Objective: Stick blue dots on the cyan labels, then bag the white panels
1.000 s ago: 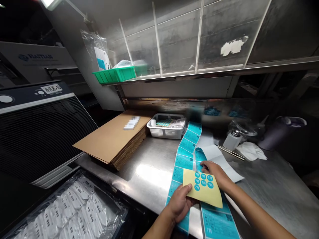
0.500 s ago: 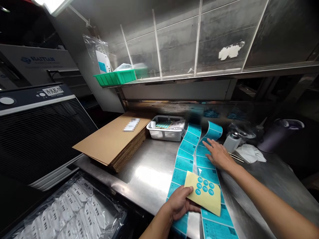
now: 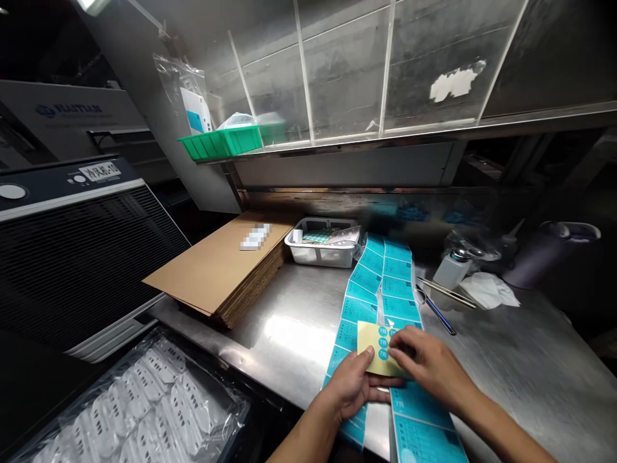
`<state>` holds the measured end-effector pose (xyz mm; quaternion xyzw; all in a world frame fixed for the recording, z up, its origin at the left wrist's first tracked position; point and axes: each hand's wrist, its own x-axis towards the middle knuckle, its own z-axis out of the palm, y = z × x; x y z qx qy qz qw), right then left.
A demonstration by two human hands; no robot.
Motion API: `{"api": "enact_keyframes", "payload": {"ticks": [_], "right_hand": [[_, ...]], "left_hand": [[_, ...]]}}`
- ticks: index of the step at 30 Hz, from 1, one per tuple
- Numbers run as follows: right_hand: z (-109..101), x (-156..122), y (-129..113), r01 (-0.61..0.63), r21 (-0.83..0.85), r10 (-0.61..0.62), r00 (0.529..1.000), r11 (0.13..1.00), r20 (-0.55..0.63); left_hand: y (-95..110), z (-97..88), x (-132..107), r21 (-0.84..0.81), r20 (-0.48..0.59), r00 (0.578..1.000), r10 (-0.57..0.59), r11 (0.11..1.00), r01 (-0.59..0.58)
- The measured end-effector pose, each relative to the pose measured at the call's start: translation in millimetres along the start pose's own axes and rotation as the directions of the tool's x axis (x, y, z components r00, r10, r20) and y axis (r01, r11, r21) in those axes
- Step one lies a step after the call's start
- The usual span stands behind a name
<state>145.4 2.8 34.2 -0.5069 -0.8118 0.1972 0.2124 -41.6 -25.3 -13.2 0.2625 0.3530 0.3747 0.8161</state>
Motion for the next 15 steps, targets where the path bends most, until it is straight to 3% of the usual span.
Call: {"api": "enact_keyframes", "payload": {"ticks": [6, 15], "right_hand": [[36.7, -17.9, -9.1, -0.069, -0.022, 0.066, 0.992, 0.997, -0.107], [35.8, -22.0, -20.8, -0.028, 0.001, 0.028, 0.987, 1.000, -0.160]], "left_hand": [[2.3, 5.7, -4.9, 0.035, -0.006, 1.000, 0.030, 0.999, -0.030], [0.1, 3.1, -2.1, -0.042, -0.041, 0.999, 0.029, 0.999, -0.031]]}}
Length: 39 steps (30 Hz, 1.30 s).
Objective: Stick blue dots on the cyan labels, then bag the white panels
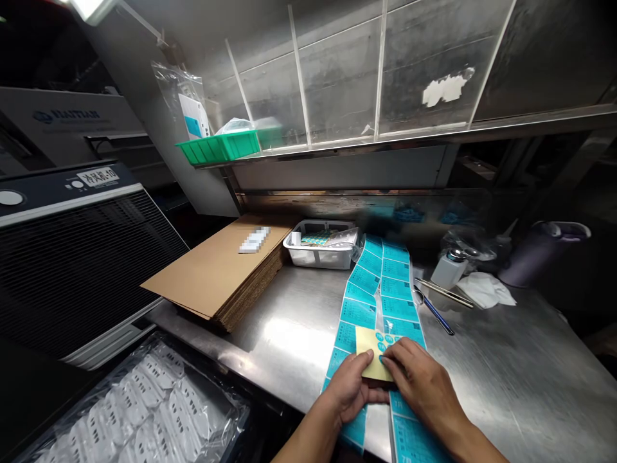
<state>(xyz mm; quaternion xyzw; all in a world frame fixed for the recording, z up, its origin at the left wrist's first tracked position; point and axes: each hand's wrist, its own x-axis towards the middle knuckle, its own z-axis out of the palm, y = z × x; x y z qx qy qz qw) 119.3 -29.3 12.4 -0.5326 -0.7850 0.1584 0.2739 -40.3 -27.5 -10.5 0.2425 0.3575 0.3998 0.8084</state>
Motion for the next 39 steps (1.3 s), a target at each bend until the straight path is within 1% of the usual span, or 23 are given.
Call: {"api": "enact_keyframes", "payload": {"ticks": [2, 5, 7, 9, 12, 14, 17, 19, 24, 27, 29, 34, 39], "right_hand": [[-4.8, 1.9, 2.4, -0.002, 0.095, 0.000, 1.000, 0.995, 0.015], [-17.2, 18.8, 19.4, -0.078, 0.203, 0.073, 0.997, 0.976, 0.028], [-24.8, 38.9, 38.1, -0.147, 0.182, 0.149, 0.989, 0.972, 0.005], [-27.9, 60.9, 58.0, -0.203, 0.137, 0.203, 0.979, 0.969, 0.016], [-23.2, 87.6, 80.6, -0.235, 0.081, 0.225, 0.967, 0.969, 0.119], [-17.5, 97.9, 88.3, -0.229, 0.045, 0.217, 0.957, 0.972, 0.194], [-12.6, 104.2, 89.8, -0.214, -0.023, 0.212, 0.937, 0.976, 0.277], [-13.1, 104.9, 85.6, -0.203, -0.074, 0.216, 0.928, 0.976, 0.305], [-19.0, 103.0, 67.6, -0.165, -0.193, 0.219, 0.926, 0.967, 0.309], [-19.6, 102.7, 63.5, -0.157, -0.242, 0.228, 0.925, 0.957, 0.305], [-18.2, 104.4, 66.7, -0.166, -0.262, 0.245, 0.920, 0.951, 0.305], [-11.4, 113.7, 84.9, -0.218, -0.268, 0.297, 0.906, 0.939, 0.301], [-7.7, 112.2, 90.6, -0.229, -0.234, 0.289, 0.919, 0.945, 0.268]], "left_hand": [[-1.7, -0.2, -0.5, -0.015, -0.038, 0.999, 0.011, 1.000, -0.012], [-4.1, 0.8, -4.2, -0.011, -0.063, 0.998, 0.022, 1.000, -0.023], [-4.7, 2.1, -7.4, 0.015, -0.059, 0.998, 0.019, 1.000, -0.018], [-4.1, 3.4, -10.0, 0.048, -0.054, 0.998, 0.012, 0.999, -0.009], [-1.9, 4.3, -11.3, 0.067, -0.037, 0.999, 0.000, 0.998, 0.002], [-0.3, 4.2, -11.0, 0.063, -0.022, 1.000, -0.007, 0.998, 0.008], [1.0, 3.6, -10.2, 0.055, -0.007, 1.000, -0.013, 0.998, 0.014], [1.1, 3.2, -9.8, 0.051, -0.008, 1.000, -0.019, 0.998, 0.019], [-0.9, 1.4, -8.6, 0.045, -0.029, 0.999, -0.034, 0.998, 0.036], [-1.9, 0.4, -7.8, 0.042, -0.033, 0.999, -0.038, 0.998, 0.039], [-1.8, 0.5, -7.8, 0.048, -0.037, 0.999, -0.038, 0.998, 0.040], [-0.4, 1.7, -8.5, 0.066, -0.022, 0.999, -0.033, 0.997, 0.034], [0.4, -0.5, -7.8, 0.066, 0.023, 0.999, -0.032, 0.997, 0.030]]}}
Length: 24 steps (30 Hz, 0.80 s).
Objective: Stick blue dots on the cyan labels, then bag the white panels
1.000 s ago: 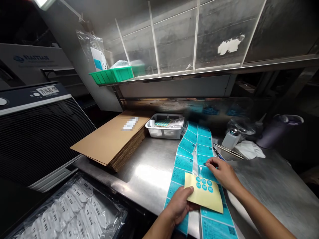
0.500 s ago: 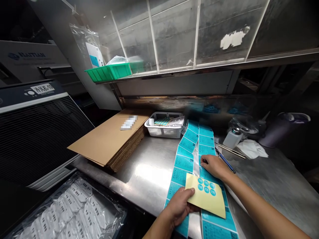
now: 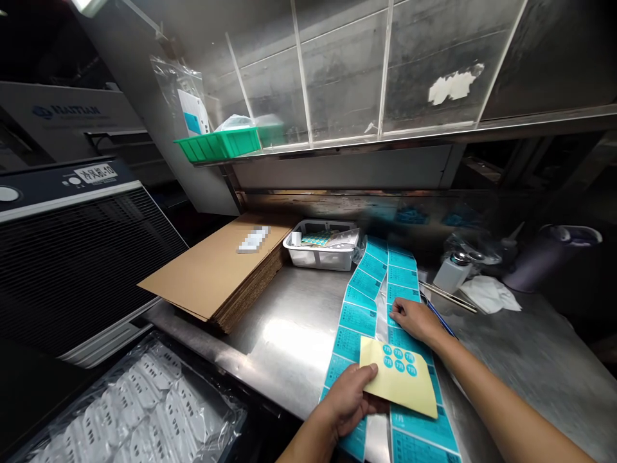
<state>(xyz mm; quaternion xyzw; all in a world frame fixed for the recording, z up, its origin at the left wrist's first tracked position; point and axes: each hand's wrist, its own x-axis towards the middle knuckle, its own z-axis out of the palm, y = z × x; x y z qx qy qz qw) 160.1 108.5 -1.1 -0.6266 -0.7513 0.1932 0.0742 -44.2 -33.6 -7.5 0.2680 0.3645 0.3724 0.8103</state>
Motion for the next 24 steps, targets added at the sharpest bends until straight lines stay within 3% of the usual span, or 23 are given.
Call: {"api": "enact_keyframes", "payload": {"ticks": [3, 8, 12, 16, 18, 21, 24], "right_hand": [[2.3, -8.1, 0.9, 0.028, 0.041, -0.028, 0.999, 0.999, -0.016], [6.0, -16.9, 7.6, 0.084, 0.170, -0.082, 0.996, 0.982, -0.015], [2.9, -24.8, 9.2, 0.121, 0.329, -0.118, 0.993, 0.937, -0.030], [-6.1, -51.2, -0.1, 0.117, 0.372, -0.037, 0.975, 0.921, -0.217], [-7.0, -69.3, -8.3, 0.153, 0.355, -0.056, 0.962, 0.922, -0.268], [0.8, -91.4, -20.5, 0.222, 0.335, -0.148, 0.962, 0.916, -0.231], [14.8, -101.0, -28.3, 0.223, 0.324, -0.166, 0.967, 0.919, -0.195]], "left_hand": [[-0.1, -1.6, 2.5, 0.061, 0.046, 0.999, 0.013, 0.998, -0.015], [-4.0, -0.9, 7.8, 0.168, -0.036, 0.996, 0.075, 0.983, -0.068], [-5.9, 0.7, 7.8, 0.009, -0.042, 0.997, 0.071, 0.997, -0.071], [-4.1, -0.3, 7.1, -0.064, -0.058, 0.998, 0.037, 0.997, -0.040], [-3.5, -1.8, 7.6, -0.083, -0.066, 0.997, 0.030, 0.996, -0.035], [-4.0, -4.1, 8.5, -0.116, -0.090, 0.995, 0.033, 0.992, -0.043], [-4.4, -5.1, 7.9, -0.126, -0.079, 0.995, 0.053, 0.990, -0.063]]}}
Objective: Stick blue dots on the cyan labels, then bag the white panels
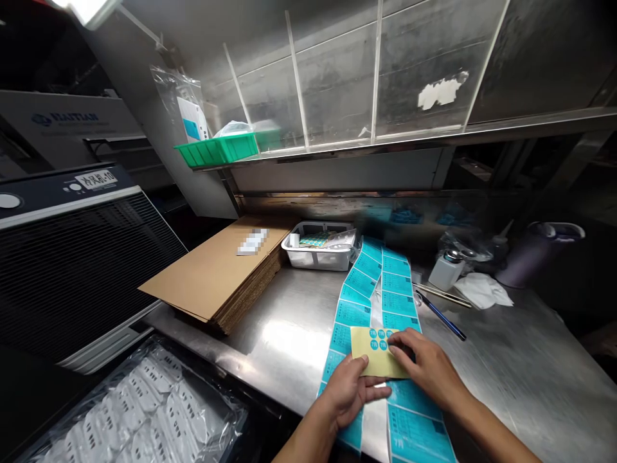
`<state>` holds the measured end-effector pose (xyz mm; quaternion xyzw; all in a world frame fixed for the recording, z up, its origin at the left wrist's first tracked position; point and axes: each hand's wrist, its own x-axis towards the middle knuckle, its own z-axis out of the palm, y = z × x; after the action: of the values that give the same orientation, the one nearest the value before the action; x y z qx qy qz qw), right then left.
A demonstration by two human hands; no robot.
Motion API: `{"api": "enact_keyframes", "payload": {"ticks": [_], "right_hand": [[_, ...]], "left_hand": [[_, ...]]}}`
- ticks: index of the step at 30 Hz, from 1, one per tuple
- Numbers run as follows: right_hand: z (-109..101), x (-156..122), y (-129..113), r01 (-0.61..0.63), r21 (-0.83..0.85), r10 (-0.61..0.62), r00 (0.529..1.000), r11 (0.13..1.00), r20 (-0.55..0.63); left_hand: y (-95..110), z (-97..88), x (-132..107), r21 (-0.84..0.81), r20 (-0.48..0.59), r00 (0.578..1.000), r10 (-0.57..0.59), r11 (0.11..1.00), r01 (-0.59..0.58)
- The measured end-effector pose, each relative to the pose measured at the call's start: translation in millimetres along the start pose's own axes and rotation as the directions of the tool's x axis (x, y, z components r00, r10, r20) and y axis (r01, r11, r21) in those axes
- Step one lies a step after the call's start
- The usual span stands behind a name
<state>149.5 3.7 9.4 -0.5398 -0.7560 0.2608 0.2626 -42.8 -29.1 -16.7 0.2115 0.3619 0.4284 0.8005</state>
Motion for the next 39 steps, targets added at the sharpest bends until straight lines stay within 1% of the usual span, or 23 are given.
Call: {"api": "enact_keyframes", "payload": {"ticks": [3, 5, 8, 10, 11, 13, 17, 21, 24, 28, 30, 32, 36, 39], "right_hand": [[10.6, -3.3, -1.8, -0.027, -0.021, 0.027, 1.000, 0.999, -0.011], [13.3, -4.7, -4.5, -0.037, -0.041, 0.036, 0.999, 0.998, -0.017], [13.0, -7.7, -10.4, -0.025, -0.072, 0.025, 1.000, 0.997, -0.001], [12.6, -10.2, -13.3, -0.008, -0.085, 0.009, 1.000, 0.996, 0.017], [12.8, -11.4, -14.1, -0.001, -0.088, 0.003, 1.000, 0.996, 0.025], [13.8, -13.8, -14.3, 0.004, -0.095, -0.002, 1.000, 0.995, 0.030], [15.9, -18.4, -12.1, -0.011, -0.114, 0.014, 1.000, 0.993, 0.020], [15.2, -22.1, -11.5, -0.006, -0.119, 0.009, 1.000, 0.993, 0.023], [13.9, -23.5, -12.8, -0.022, -0.092, 0.025, 0.999, 0.996, 0.029], [8.4, -22.0, -10.1, -0.078, 0.071, 0.074, 0.996, 0.994, 0.057], [2.8, -15.1, -2.7, -0.081, 0.138, 0.072, 0.995, 0.987, 0.074], [-4.3, -0.5, 9.5, -0.087, 0.156, 0.079, 0.995, 0.984, 0.058], [-14.9, 47.1, 39.5, -0.160, 0.110, 0.166, 0.985, 0.981, -0.050], [-14.4, 80.7, 55.2, -0.212, 0.043, 0.214, 0.974, 0.976, -0.067]], "left_hand": [[2.1, 0.5, -2.6, 0.002, 0.050, 0.999, 0.007, 1.000, -0.007], [4.7, 0.8, -4.4, -0.016, 0.057, 0.998, -0.002, 1.000, 0.003], [7.9, 0.2, -5.0, -0.070, 0.026, 0.998, -0.057, 0.996, 0.058], [8.0, 0.1, -3.5, -0.065, -0.013, 0.997, -0.076, 0.995, 0.075], [7.4, 0.4, -2.3, -0.047, -0.032, 0.997, -0.073, 0.996, 0.071], [5.0, 2.0, -0.1, -0.014, -0.054, 0.998, -0.028, 1.000, 0.027], [0.5, 6.2, 1.0, 0.006, -0.029, 0.997, 0.070, 0.998, -0.070], [-0.1, 7.5, -1.4, 0.065, -0.020, 0.998, 0.067, 0.996, -0.065], [0.5, 7.8, -2.6, 0.096, -0.036, 0.998, 0.058, 0.994, -0.054], [0.5, 9.4, -2.8, 0.095, -0.029, 0.998, 0.048, 0.994, -0.045], [0.0, 10.3, -2.8, 0.091, -0.044, 0.998, 0.051, 0.995, -0.047], [-0.1, 11.1, -3.2, 0.090, -0.062, 0.997, 0.050, 0.995, -0.044], [1.6, 12.2, -4.9, 0.112, -0.054, 0.998, 0.026, 0.993, -0.020], [2.7, 12.3, -5.1, 0.115, -0.053, 0.998, 0.016, 0.993, -0.009]]}}
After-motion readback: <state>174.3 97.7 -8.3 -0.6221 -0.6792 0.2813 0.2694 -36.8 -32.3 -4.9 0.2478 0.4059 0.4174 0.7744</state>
